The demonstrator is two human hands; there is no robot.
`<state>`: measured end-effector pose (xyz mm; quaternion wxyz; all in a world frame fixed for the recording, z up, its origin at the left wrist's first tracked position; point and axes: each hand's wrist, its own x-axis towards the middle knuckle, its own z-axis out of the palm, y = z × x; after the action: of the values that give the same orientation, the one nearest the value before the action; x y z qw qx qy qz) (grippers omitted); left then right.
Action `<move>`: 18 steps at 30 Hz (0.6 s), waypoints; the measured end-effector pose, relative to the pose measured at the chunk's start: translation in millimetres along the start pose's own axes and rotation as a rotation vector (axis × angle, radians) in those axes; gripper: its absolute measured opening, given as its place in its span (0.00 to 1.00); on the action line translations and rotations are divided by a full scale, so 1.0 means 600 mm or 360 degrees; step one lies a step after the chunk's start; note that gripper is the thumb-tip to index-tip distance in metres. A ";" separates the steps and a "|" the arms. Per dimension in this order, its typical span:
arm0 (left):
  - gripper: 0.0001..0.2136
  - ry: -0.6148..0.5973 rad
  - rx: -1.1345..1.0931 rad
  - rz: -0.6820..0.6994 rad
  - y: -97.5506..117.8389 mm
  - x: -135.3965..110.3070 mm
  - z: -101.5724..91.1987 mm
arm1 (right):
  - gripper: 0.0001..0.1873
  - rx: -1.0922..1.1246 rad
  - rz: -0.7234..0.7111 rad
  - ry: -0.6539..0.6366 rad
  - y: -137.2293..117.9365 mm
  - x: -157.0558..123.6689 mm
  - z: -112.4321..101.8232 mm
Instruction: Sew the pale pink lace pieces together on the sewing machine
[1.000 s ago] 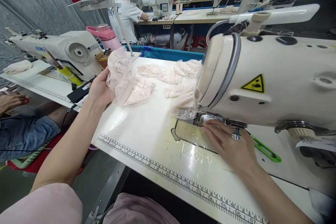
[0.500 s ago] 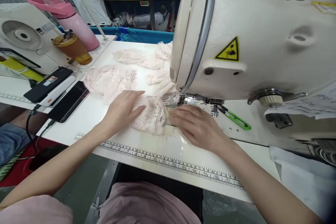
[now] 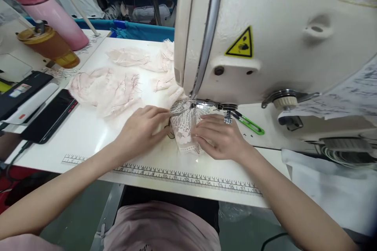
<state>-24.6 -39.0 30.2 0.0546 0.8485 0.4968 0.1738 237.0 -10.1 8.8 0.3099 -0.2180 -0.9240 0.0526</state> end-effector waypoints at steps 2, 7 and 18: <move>0.17 -0.0097 0.0027 0.0097 0.024 0.008 0.010 | 0.10 -0.0042 0.0054 -0.0021 0.006 -0.002 -0.004; 0.12 -0.0395 -0.0176 0.0265 0.062 -0.006 0.001 | 0.10 -0.0138 0.0063 0.0053 0.013 -0.004 -0.009; 0.14 -0.0165 0.0389 0.0057 0.063 0.041 0.029 | 0.11 -0.0164 0.0313 -0.0044 0.022 -0.006 0.005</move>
<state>23.5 -35.4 29.8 -0.0268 0.8655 0.4954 0.0688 242.3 0.5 1.3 0.2789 -0.3224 -0.9038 0.0380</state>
